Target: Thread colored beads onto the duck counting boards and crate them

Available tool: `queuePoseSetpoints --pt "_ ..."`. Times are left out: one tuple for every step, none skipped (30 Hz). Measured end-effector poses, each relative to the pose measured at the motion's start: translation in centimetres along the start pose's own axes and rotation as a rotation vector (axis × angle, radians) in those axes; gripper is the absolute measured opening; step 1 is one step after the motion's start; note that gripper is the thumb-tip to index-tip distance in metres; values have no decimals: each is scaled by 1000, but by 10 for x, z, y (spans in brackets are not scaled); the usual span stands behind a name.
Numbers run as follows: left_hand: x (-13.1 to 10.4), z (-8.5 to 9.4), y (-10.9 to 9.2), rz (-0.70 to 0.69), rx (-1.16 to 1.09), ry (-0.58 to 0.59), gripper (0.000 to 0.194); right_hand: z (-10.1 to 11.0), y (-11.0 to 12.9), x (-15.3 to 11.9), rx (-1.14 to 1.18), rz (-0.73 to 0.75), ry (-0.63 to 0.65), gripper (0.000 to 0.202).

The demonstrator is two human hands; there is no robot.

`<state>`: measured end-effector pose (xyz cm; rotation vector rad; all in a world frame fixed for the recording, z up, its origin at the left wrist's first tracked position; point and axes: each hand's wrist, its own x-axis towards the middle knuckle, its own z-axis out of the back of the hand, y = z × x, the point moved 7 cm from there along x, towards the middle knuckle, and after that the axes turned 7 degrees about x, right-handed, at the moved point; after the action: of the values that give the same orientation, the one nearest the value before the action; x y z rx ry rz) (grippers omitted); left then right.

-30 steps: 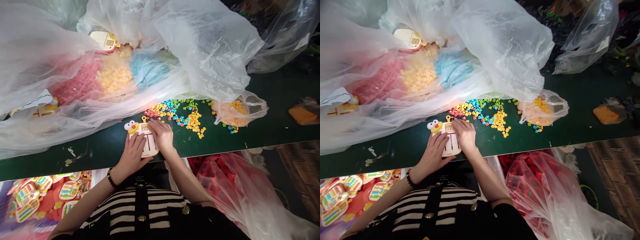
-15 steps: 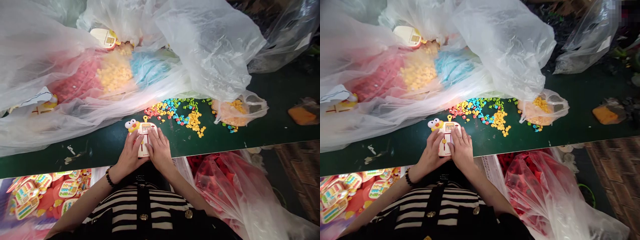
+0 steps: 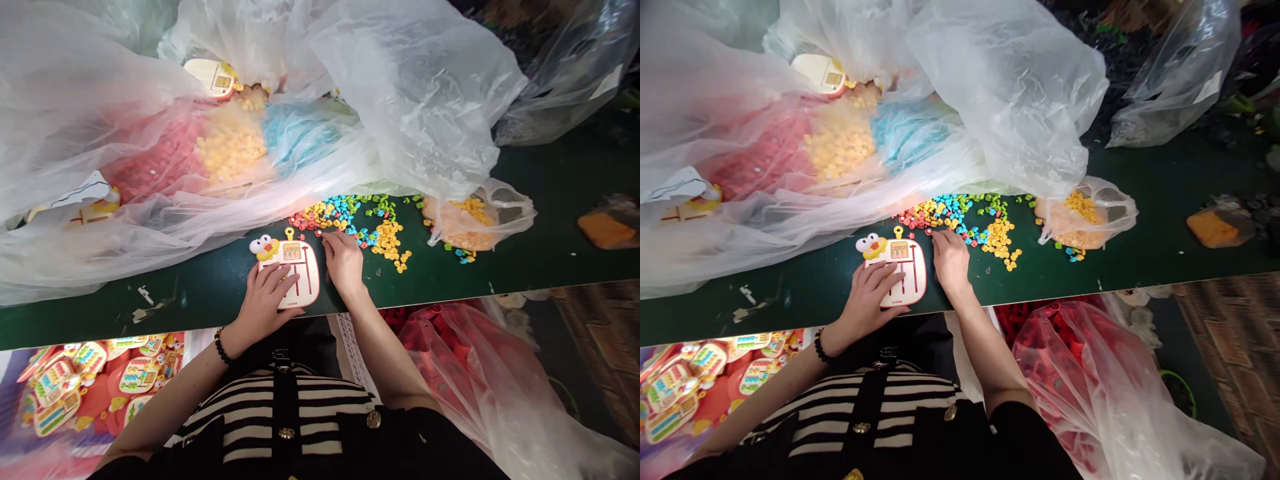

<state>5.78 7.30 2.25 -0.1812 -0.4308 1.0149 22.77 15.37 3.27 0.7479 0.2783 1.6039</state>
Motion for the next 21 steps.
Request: queuePoseSetpoints --pt "0 0 -1 -15 2 -4 50 -2 3 0 36 5 -7 27" --pt "0 0 -1 -30 4 -8 48 -4 7 0 72 15 -22 27" --pt "0 1 -2 -41 7 -13 48 -6 12 -2 99 34 -32 26" --pt "0 1 -2 -47 9 -18 47 -8 19 -4 112 61 -33 26" --pt "0 2 -2 -47 11 -22 47 -11 25 -6 109 93 -16 26" --pt "0 2 -2 -43 12 -23 47 -14 30 -8 95 127 10 26" --pt "1 2 -2 -37 11 -19 48 -17 34 -10 76 158 37 26" --pt "1 2 -2 -28 6 -11 49 -18 37 -13 56 182 57 27" --pt "1 1 -1 -19 -2 -2 50 -18 39 -15 37 204 70 27" --pt "1 1 -1 -10 -12 7 52 -17 40 -17 18 222 77 28" --pt "0 0 0 -2 -23 12 54 -16 41 -19 -4 239 82 28" --pt "0 0 0 4 -33 12 55 -14 42 -21 -27 253 85 29" --pt "0 0 1 5 -40 7 55 -14 43 -23 -52 263 89 29" --pt "0 0 1 -1 -44 1 56 -13 43 -24 -75 270 92 30" --pt "-1 -1 0 -9 -45 -6 55 -13 44 -25 -95 273 89 30" --pt "-1 0 0 -17 -46 -12 55 -13 44 -25 -109 273 84 30" --pt "-1 0 0 -24 -46 -16 56 -12 44 -25 -115 270 80 29" --pt "-1 0 0 -26 -46 -17 56 -13 44 -25 -113 265 76 29" --pt "-1 0 0 -22 -49 -17 56 -13 43 -25 -106 256 76 30" --pt "-1 -1 0 -16 -54 -13 57 -13 43 -26 -98 244 76 30" --pt "-1 -1 0 -9 -62 -9 58 -13 43 -28 -90 232 76 30"
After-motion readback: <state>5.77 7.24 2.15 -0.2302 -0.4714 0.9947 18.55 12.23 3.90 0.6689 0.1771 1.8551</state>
